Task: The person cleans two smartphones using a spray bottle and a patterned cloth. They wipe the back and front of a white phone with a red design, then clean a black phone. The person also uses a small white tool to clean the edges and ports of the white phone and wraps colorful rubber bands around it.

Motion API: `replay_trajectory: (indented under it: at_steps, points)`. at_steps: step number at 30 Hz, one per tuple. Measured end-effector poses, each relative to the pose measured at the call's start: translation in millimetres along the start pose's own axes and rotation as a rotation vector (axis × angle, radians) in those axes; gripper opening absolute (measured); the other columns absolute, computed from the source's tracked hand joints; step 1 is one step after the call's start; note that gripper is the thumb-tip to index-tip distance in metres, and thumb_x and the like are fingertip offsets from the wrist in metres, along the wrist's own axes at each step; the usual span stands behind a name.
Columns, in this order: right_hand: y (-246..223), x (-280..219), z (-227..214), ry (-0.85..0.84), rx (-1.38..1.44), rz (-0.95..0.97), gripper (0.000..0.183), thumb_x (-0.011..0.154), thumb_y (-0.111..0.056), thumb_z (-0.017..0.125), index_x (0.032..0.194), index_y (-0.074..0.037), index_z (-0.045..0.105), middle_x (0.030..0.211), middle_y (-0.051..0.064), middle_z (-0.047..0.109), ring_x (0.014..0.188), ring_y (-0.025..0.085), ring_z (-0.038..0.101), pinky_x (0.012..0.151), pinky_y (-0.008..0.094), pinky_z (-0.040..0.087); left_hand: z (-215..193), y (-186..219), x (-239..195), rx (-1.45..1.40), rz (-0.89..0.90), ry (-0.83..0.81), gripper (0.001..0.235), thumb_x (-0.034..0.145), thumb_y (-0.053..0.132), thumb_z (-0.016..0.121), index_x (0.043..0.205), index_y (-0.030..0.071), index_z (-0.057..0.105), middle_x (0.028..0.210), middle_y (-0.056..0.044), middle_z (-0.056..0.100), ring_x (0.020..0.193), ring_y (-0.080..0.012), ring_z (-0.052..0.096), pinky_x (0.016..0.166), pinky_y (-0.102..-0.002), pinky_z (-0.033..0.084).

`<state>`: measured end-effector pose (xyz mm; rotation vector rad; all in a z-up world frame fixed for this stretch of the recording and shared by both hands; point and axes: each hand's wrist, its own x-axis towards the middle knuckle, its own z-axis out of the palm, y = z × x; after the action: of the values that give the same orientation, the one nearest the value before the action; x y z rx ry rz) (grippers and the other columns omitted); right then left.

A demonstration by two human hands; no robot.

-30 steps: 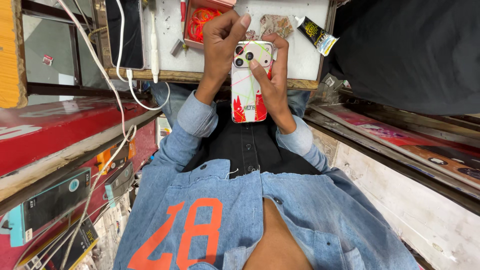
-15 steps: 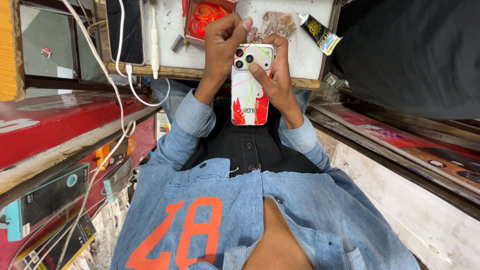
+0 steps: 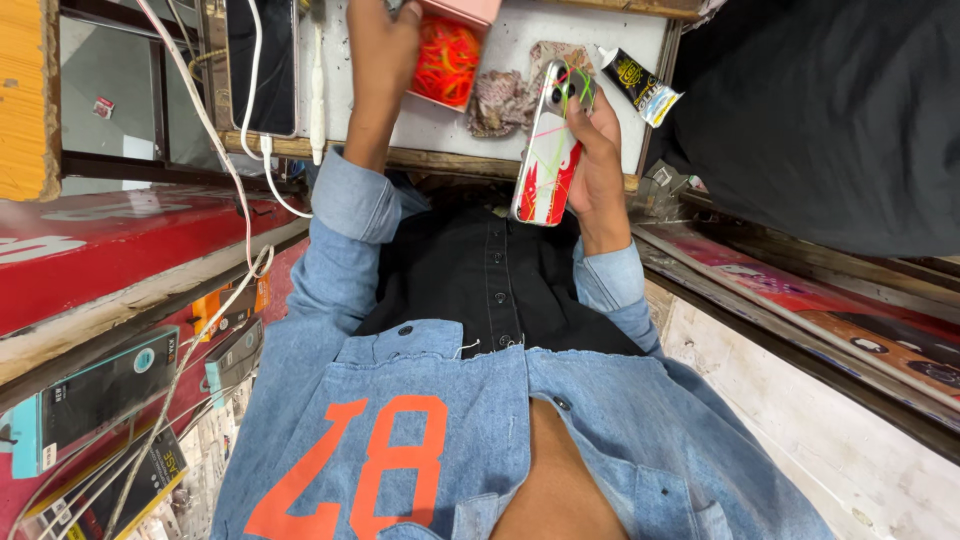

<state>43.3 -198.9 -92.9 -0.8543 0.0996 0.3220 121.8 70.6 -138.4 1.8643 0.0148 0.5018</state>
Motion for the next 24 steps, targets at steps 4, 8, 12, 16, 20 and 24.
replay_trajectory:
  at_steps: [4, 8, 12, 16, 20, 24]
  points:
    - [7.9, -1.4, -11.7, 0.025, 0.046, -0.011, 0.043, 0.107, -0.014, 0.058, 0.147, -0.001, 0.047, 0.117, 0.012, 0.065, 0.092, 0.021, 0.07, 0.078, 0.037, 0.063, -1.2, -11.7, -7.5, -0.559, -0.303, 0.02, 0.009, 0.106, 0.001, 0.061, 0.1, -0.006, 0.064, 0.087, -0.004, 0.059, 0.076, -0.0129, 0.047, 0.071, -0.032, 0.04]
    - [20.9, 0.2, -20.4, 0.084, 0.063, -0.028, 0.042, 0.108, -0.013, 0.057, 0.147, 0.0, 0.048, 0.123, 0.012, 0.064, 0.097, 0.021, 0.07, 0.083, 0.038, 0.063, -12.3, -2.1, -18.6, -0.67, -0.213, 0.079, 0.01, 0.1, 0.0, 0.061, 0.097, -0.005, 0.07, 0.09, -0.004, 0.071, 0.083, -0.0091, 0.062, 0.08, -0.028, 0.052]
    - [24.2, 6.0, -27.2, 0.131, 0.062, -0.036, 0.045, 0.106, -0.011, 0.058, 0.148, 0.001, 0.048, 0.132, 0.013, 0.063, 0.115, 0.02, 0.067, 0.098, 0.036, 0.059, -15.1, 4.3, -10.7, -0.601, -0.194, 0.034, 0.011, 0.1, 0.0, 0.063, 0.095, -0.002, 0.072, 0.089, -0.006, 0.073, 0.081, -0.0113, 0.065, 0.077, -0.027, 0.051]
    - [25.6, 4.7, -30.1, 0.108, 0.037, -0.046, 0.043, 0.108, -0.013, 0.059, 0.147, 0.0, 0.049, 0.131, 0.012, 0.063, 0.116, 0.02, 0.064, 0.1, 0.036, 0.057, -28.0, 20.3, -15.9, -0.442, -0.166, -0.052, 0.022, 0.106, 0.008, 0.058, 0.099, 0.001, 0.078, 0.098, -0.008, 0.077, 0.094, -0.0169, 0.073, 0.094, -0.031, 0.061]
    - [25.1, 4.2, -30.5, 0.115, 0.048, -0.054, 0.043, 0.107, -0.013, 0.058, 0.147, 0.0, 0.048, 0.132, 0.013, 0.063, 0.116, 0.02, 0.065, 0.097, 0.036, 0.058, -33.3, 66.0, -48.8, 0.112, -0.09, -0.048, 0.021, 0.092, 0.018, 0.072, 0.109, 0.006, 0.071, 0.136, -0.013, 0.057, 0.114, -0.0261, 0.063, 0.092, -0.04, 0.056]
    - [27.5, 5.4, -28.7, 0.133, 0.051, -0.06, 0.044, 0.108, -0.012, 0.057, 0.149, 0.001, 0.047, 0.135, 0.013, 0.062, 0.121, 0.02, 0.064, 0.103, 0.036, 0.057, 2.6, 105.4, -82.2, 0.553, -0.016, 0.032, 0.068, 0.083, 0.039, 0.09, 0.132, 0.008, 0.054, 0.144, -0.02, 0.041, 0.13, -0.0391, 0.047, 0.106, -0.053, 0.044]
